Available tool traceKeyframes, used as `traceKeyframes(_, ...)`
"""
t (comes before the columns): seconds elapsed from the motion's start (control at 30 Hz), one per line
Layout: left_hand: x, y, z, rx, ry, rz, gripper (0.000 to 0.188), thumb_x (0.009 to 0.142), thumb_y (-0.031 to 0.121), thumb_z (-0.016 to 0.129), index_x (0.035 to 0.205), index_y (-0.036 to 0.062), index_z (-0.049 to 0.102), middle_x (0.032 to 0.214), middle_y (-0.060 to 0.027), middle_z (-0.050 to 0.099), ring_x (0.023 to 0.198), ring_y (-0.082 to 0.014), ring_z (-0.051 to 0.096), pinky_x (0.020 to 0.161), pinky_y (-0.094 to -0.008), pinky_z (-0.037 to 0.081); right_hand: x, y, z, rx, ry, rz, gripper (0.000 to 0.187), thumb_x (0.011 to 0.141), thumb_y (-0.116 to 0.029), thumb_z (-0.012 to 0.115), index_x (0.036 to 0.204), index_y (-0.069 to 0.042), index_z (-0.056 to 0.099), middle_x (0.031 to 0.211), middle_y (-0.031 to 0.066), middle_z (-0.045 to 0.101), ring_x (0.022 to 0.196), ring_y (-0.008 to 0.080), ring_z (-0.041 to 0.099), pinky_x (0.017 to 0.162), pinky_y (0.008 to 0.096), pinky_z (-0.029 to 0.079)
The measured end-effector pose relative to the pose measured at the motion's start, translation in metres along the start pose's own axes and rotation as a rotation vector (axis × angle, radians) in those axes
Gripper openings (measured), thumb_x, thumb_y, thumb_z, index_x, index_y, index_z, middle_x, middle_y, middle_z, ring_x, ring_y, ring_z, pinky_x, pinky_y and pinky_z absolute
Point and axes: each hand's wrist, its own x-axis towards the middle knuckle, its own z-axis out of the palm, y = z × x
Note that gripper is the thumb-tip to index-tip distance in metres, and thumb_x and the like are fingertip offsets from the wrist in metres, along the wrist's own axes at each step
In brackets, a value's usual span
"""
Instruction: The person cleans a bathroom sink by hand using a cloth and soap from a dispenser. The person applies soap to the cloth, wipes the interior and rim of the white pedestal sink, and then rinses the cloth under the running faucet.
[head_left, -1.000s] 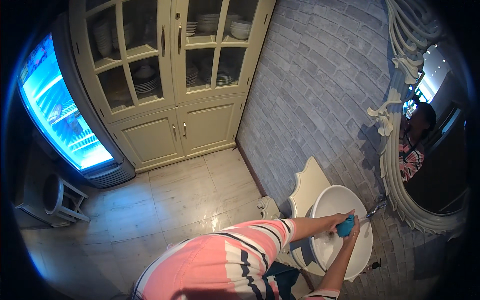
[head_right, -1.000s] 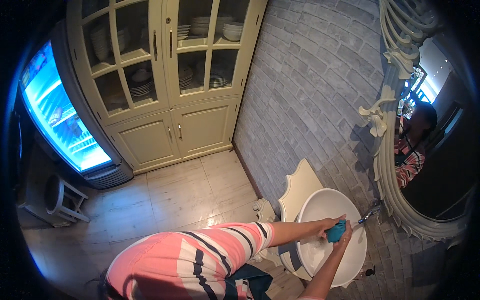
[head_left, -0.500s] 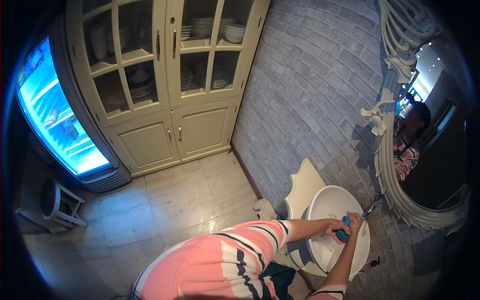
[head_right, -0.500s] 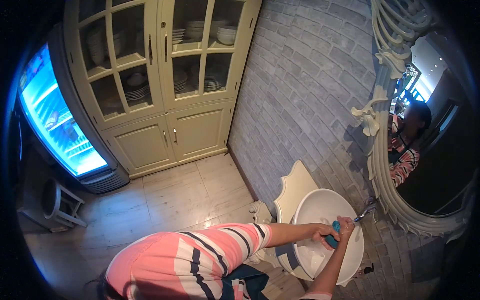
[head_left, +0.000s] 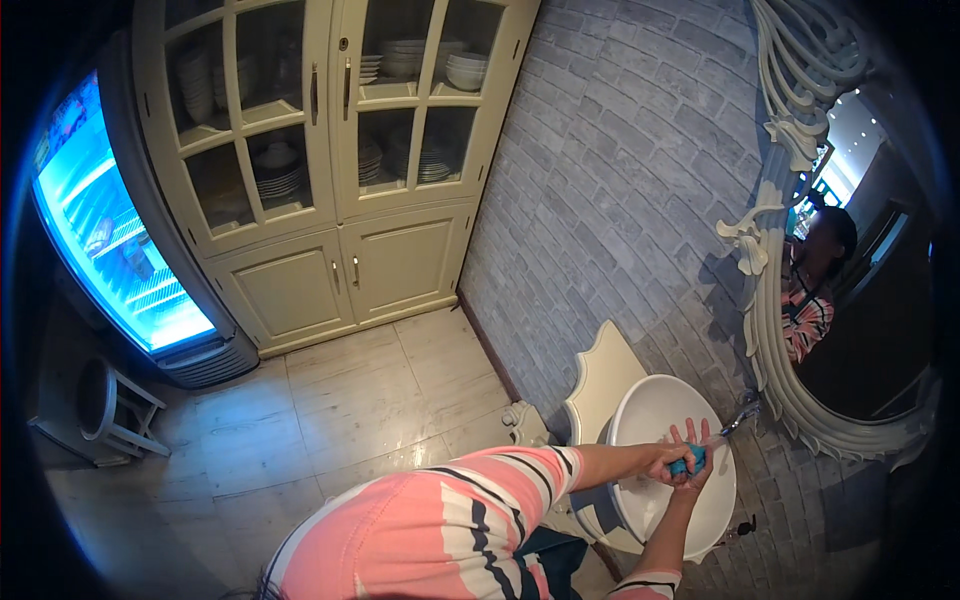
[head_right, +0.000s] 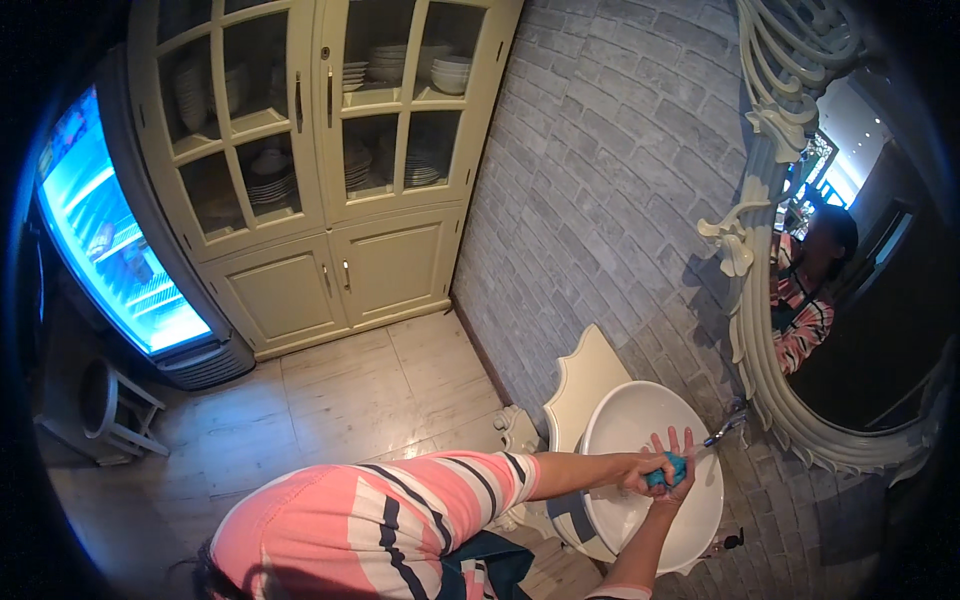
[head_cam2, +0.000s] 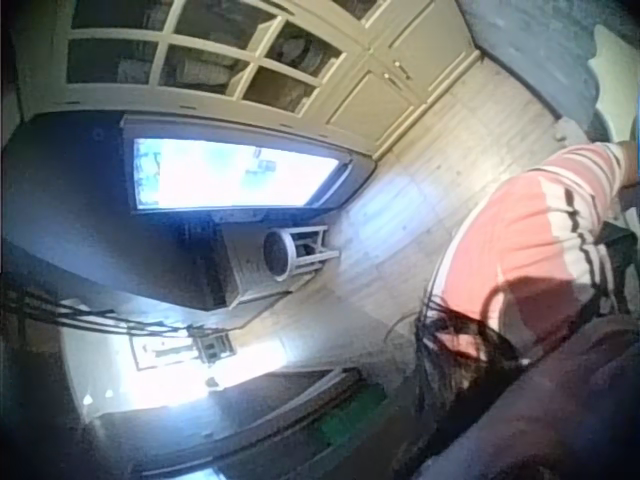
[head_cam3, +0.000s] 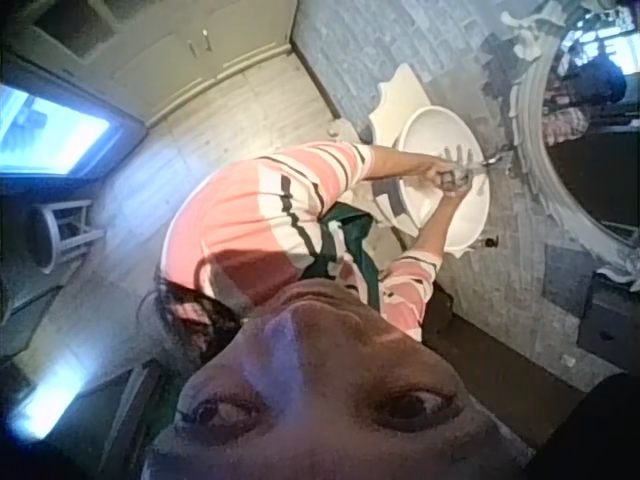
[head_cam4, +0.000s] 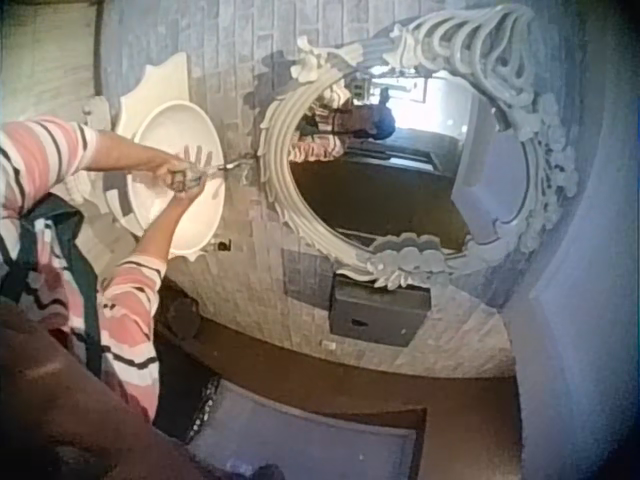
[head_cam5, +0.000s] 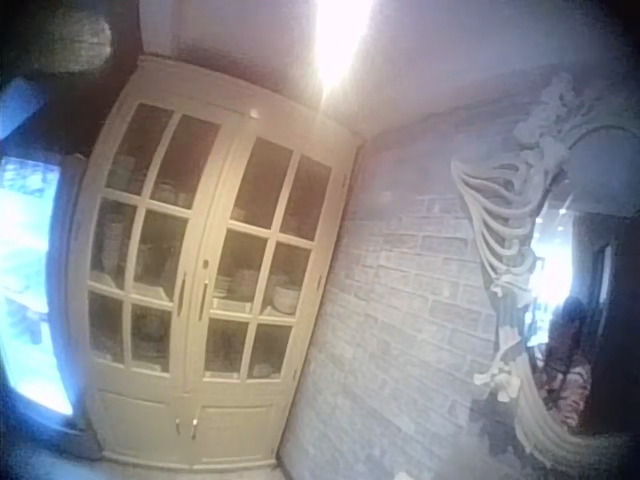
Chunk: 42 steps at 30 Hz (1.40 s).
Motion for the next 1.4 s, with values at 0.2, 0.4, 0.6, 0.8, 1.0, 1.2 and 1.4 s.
traceKeyframes(0.2,0.002,0.001,-0.011,0.264,-0.331,-0.262,0.016,0.062,0.018,0.054,0.07,0.0045,0.051,0.048,-0.0022,0.043,0.032,-0.0083,0.035,0.024,-0.0168,0.022,0.014,-0.008,-0.055,-0.225,0.025,-0.032,0.051,0.073,-0.031,0.058,0.115,-0.006,0.043,0.066,0.0011,0.048,0.059,0.0149,0.05,0.054,0.0258,0.042)
traceKeyframes(0.4,0.029,-0.008,-0.009,0.698,-0.023,-0.059,0.015,0.063,0.022,0.058,0.066,0.0086,0.053,0.048,-0.0024,0.045,0.036,-0.0131,0.041,0.03,-0.0273,0.031,0.037,0.001,-0.101,-0.574,0.452,0.178,0.03,0.077,-0.033,0.054,0.086,-0.005,0.058,0.054,-0.0008,0.042,0.045,0.0107,0.041,0.043,0.0235,0.036)
traceKeyframes(0.6,0.036,-0.002,-0.034,1.605,0.088,0.652,0.031,0.057,0.025,0.063,0.075,0.001,0.054,0.066,-0.0141,0.057,0.052,-0.0267,0.056,0.048,-0.0354,0.045,0.073,0.029,-0.105,-0.871,0.768,-0.02,0.03,0.08,-0.025,0.05,0.069,0.001,0.058,0.063,0.0101,0.054,0.053,0.0217,0.05,0.047,0.0339,0.039)
traceKeyframes(0.8,0.02,-0.018,-0.008,1.444,0.461,0.812,0.056,0.07,0.028,0.053,0.113,-0.0005,0.032,0.099,-0.0215,0.05,0.086,-0.0347,0.052,0.073,-0.0394,0.042,0.055,0.007,-0.066,-1.15,1.354,-0.175,0.024,0.079,-0.016,0.047,0.081,0.008,0.047,0.075,0.0233,0.056,0.068,0.037,0.056,0.056,0.0437,0.042)
traceKeyframes(1.0,0.047,-0.006,-0.021,1.364,0.527,0.762,0.038,0.065,0.034,0.057,0.085,0.0018,0.054,0.086,-0.018,0.056,0.079,-0.0309,0.054,0.07,-0.0374,0.042,0.074,0.018,-0.126,-1.429,0.862,-0.376,0.037,0.082,-0.033,0.038,0.096,0.0,0.051,0.085,0.0161,0.055,0.072,0.0299,0.052,0.063,0.0405,0.04)
traceKeyframes(1.2,0.018,0.035,-0.031,0.344,-0.119,-0.209,0.027,0.063,0.025,0.055,0.075,0.0002,0.05,0.055,-0.0038,0.046,0.035,-0.0068,0.039,0.026,-0.0155,0.028,0.005,0.0,-0.01,-0.441,0.617,-0.038,0.047,0.073,-0.05,0.051,0.094,-0.009,0.052,0.081,0.0033,0.052,0.069,0.0136,0.05,0.059,0.0285,0.042)
traceKeyframes(1.4,-0.009,0.021,0.004,0.329,-0.356,-0.273,0.032,0.066,0.028,0.056,0.079,-0.0006,0.05,0.059,-0.0065,0.049,0.035,-0.0064,0.039,0.026,-0.0141,0.028,-0.018,-0.018,0.01,0.11,0.255,-0.185,0.055,0.075,-0.027,0.055,0.119,-0.004,0.032,0.074,0.0086,0.055,0.068,0.023,0.057,0.064,0.0317,0.048)
